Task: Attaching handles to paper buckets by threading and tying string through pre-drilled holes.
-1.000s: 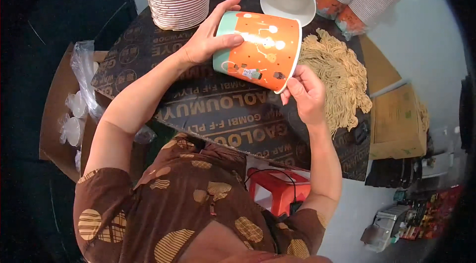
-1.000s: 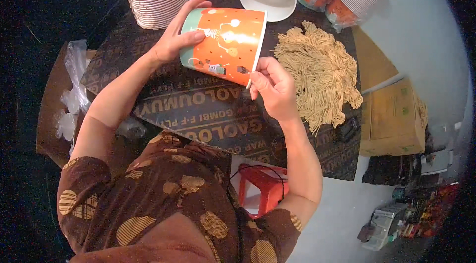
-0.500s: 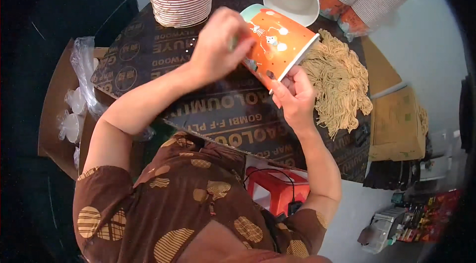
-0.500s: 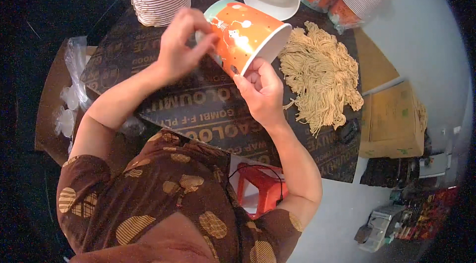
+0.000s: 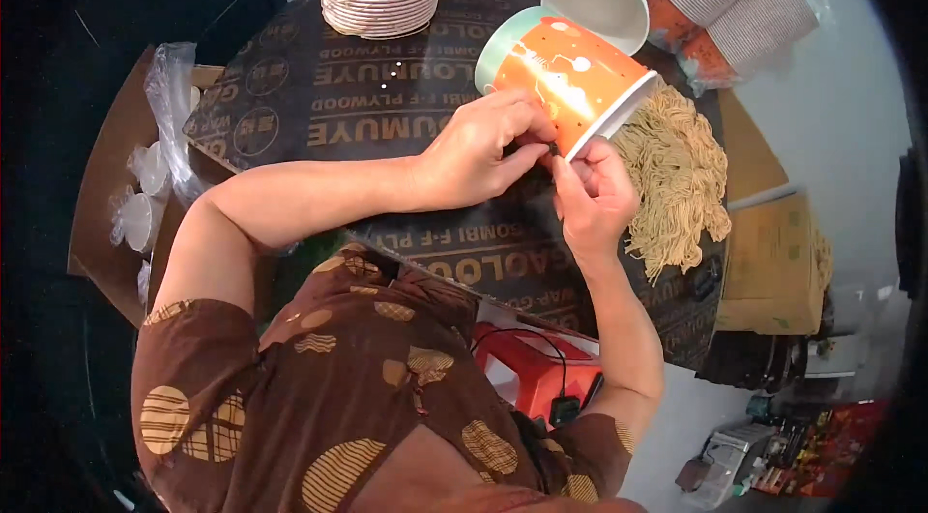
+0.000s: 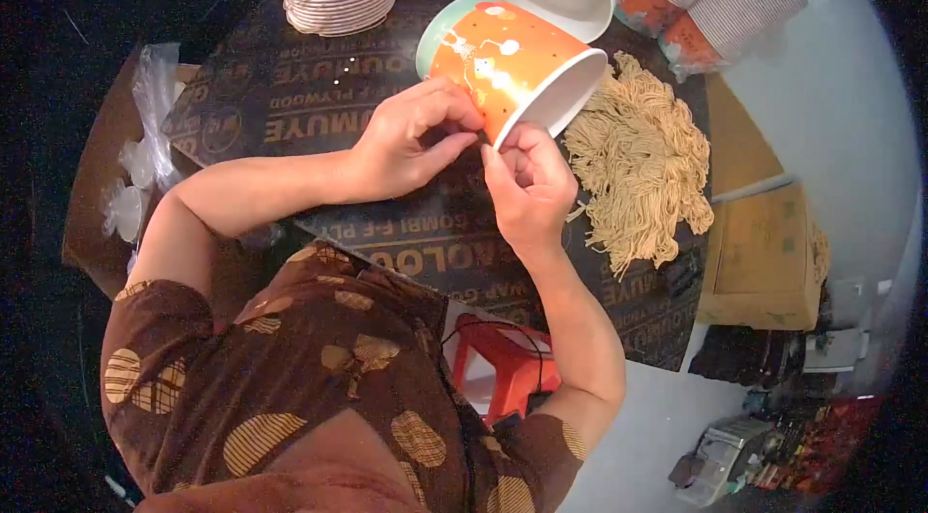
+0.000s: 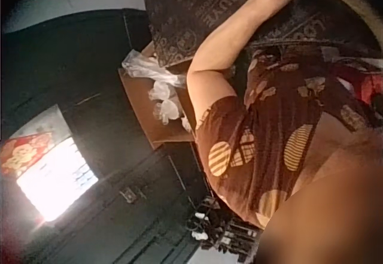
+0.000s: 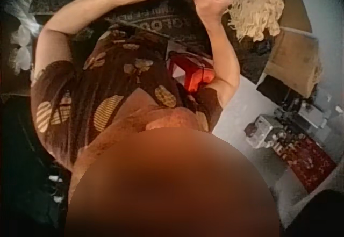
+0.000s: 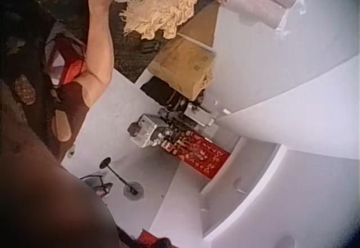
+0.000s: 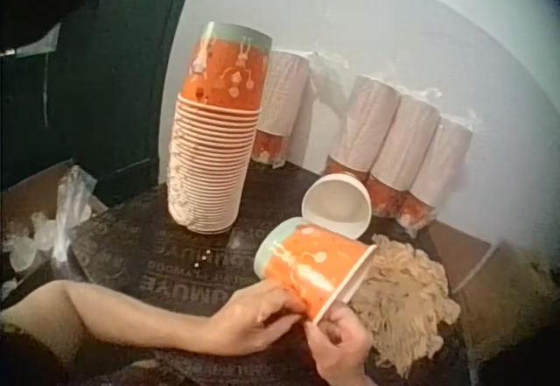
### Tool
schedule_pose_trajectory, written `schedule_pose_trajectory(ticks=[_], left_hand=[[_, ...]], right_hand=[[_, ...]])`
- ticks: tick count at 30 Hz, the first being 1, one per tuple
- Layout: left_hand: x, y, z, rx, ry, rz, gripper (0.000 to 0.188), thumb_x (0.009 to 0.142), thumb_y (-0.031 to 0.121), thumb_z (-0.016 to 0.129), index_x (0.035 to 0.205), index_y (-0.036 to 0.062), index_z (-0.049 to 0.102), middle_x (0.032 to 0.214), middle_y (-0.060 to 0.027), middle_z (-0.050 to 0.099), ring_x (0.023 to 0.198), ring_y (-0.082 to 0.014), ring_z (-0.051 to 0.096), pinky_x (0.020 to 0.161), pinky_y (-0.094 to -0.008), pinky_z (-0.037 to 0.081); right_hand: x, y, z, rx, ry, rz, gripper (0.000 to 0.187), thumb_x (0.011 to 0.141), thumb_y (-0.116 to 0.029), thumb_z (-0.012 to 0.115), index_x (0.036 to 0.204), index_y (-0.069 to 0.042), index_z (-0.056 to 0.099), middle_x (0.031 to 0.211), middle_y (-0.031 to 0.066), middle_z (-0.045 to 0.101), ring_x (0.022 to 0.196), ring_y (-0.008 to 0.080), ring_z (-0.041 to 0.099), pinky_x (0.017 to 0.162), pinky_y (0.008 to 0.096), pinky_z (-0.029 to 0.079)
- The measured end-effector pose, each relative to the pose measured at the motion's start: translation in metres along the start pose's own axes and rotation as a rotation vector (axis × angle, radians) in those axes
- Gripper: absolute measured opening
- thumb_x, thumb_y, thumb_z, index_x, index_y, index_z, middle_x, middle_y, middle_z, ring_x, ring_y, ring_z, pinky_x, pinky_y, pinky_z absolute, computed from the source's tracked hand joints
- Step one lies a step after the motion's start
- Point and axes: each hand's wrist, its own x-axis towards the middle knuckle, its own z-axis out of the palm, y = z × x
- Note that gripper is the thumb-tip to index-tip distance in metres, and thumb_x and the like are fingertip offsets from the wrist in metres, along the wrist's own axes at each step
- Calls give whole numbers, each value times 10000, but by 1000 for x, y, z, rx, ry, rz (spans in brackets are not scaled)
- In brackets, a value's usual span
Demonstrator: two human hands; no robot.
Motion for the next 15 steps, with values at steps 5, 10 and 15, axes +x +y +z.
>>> schedule_pose_trajectory(ticks=[5, 10, 15], left_hand=[[-1, 0, 3, 40, 42, 71, 234, 728, -66, 705, 906, 14, 577, 856, -112, 599, 774, -267, 612, 671, -331, 505], [-1, -2, 5, 203, 48, 181, 212, 746, -5, 676, 869, 16, 504, 803, -135, 546, 751, -331, 576, 631, -403, 494], [-1, 0, 6, 313, 63, 231, 176, 745, 16, 653, 843, 12, 507, 786, -135, 533, 723, -325, 563, 623, -402, 487]], right_hand=[[0, 6, 1, -76, 38, -79, 105, 855, 72, 625, 925, 19, 568, 896, -19, 561, 604, -26, 443, 499, 143, 333], [0, 15, 2, -182, 49, -158, 111, 838, 56, 655, 886, 4, 570, 886, -17, 563, 590, -19, 442, 489, 151, 341], [1, 18, 3, -217, 48, -188, 126, 824, 42, 675, 870, 1, 565, 875, -13, 564, 584, -4, 442, 494, 165, 356]])
